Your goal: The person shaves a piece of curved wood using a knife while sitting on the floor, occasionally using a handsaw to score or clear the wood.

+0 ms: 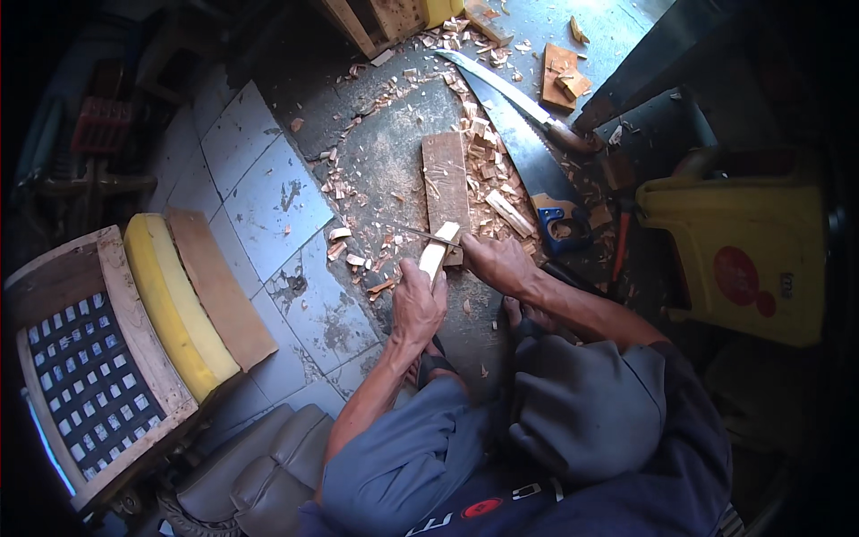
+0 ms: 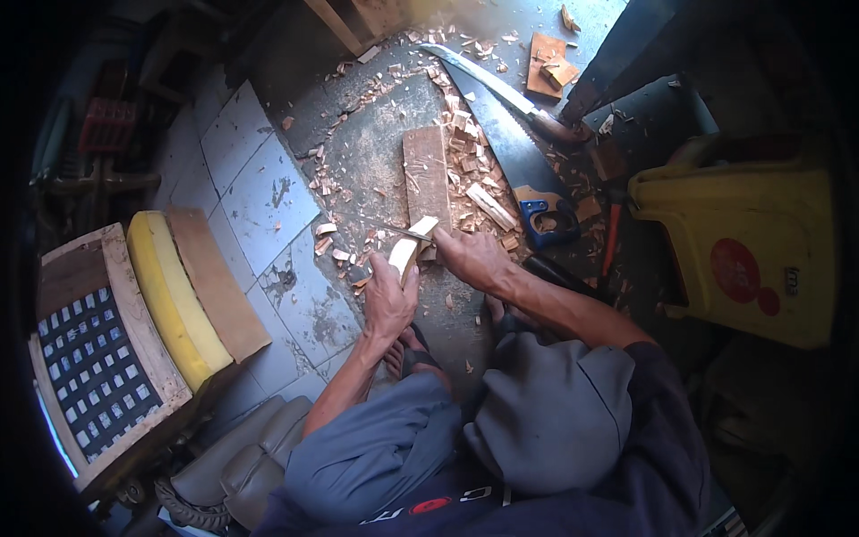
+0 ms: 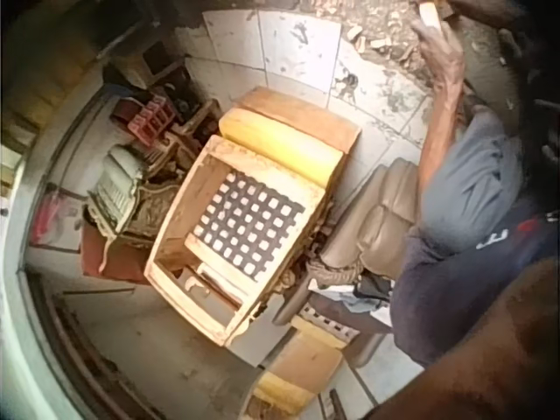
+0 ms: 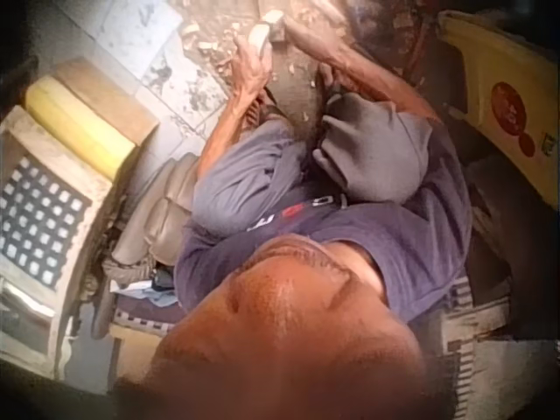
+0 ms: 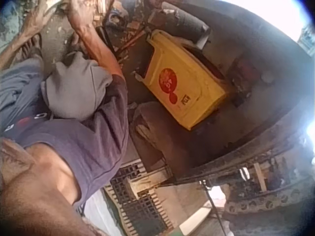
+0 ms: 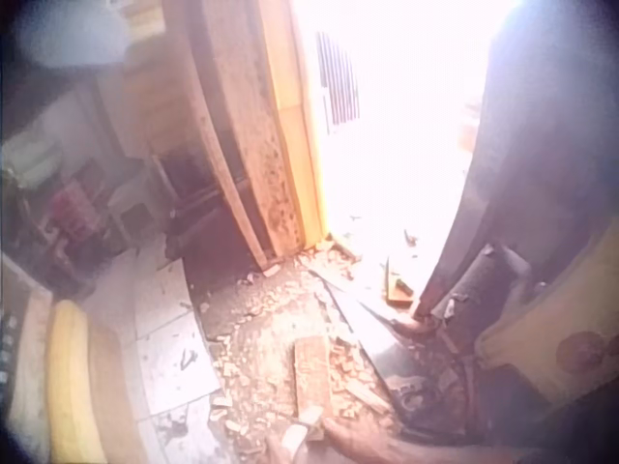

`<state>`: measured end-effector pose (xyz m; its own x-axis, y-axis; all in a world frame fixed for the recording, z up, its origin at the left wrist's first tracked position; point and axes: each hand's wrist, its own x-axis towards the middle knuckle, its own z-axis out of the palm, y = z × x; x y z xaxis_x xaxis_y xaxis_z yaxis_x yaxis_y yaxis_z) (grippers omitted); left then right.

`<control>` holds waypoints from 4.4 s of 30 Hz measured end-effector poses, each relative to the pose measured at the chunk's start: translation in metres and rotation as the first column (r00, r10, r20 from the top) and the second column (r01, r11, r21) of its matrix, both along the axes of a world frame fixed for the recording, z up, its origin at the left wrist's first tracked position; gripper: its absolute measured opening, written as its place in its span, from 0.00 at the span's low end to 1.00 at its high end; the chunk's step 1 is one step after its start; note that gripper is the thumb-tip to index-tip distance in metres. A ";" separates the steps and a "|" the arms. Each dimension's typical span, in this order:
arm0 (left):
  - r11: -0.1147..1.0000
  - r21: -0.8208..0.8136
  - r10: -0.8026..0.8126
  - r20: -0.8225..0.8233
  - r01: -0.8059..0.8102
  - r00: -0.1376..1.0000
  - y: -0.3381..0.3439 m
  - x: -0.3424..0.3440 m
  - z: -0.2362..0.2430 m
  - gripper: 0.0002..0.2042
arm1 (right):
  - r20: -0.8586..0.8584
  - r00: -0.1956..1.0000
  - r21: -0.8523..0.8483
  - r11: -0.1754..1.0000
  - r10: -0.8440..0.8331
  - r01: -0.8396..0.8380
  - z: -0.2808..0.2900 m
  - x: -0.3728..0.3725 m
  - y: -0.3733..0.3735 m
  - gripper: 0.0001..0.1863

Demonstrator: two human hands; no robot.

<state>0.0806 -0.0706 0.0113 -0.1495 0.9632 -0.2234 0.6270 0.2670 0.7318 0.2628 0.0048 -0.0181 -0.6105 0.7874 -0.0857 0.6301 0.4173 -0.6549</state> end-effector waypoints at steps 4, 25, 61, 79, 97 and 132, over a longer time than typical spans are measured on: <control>0.999 0.043 -0.016 -0.024 0.017 1.000 -0.004 -0.001 -0.007 0.18 | -0.240 0.971 0.145 0.989 0.009 0.027 0.021 -0.005 -0.005 0.12; 0.999 0.033 -0.030 -0.050 0.032 0.998 -0.018 -0.003 -0.007 0.18 | -0.168 0.984 0.045 0.997 -0.056 0.064 -0.013 0.012 -0.014 0.09; 0.875 -0.432 0.431 0.900 -0.219 -0.056 -0.029 -0.046 -0.038 0.20 | 0.028 0.918 0.283 0.884 -0.395 0.372 -0.038 -0.001 0.018 0.25; 0.950 0.149 0.222 0.302 -0.276 0.927 -0.024 0.012 -0.052 0.39 | -0.458 0.825 -0.190 0.943 -0.331 0.272 0.054 -0.105 -0.007 0.44; 0.968 0.153 0.136 0.347 -0.199 0.928 0.010 -0.010 -0.004 0.21 | -0.671 0.664 -0.368 0.926 -0.331 0.090 0.105 -0.071 0.011 0.48; 0.966 -0.233 0.144 0.110 -0.116 0.983 0.011 -0.056 -0.056 0.23 | 0.188 0.933 0.011 0.951 -0.306 0.309 -0.079 0.042 0.028 0.15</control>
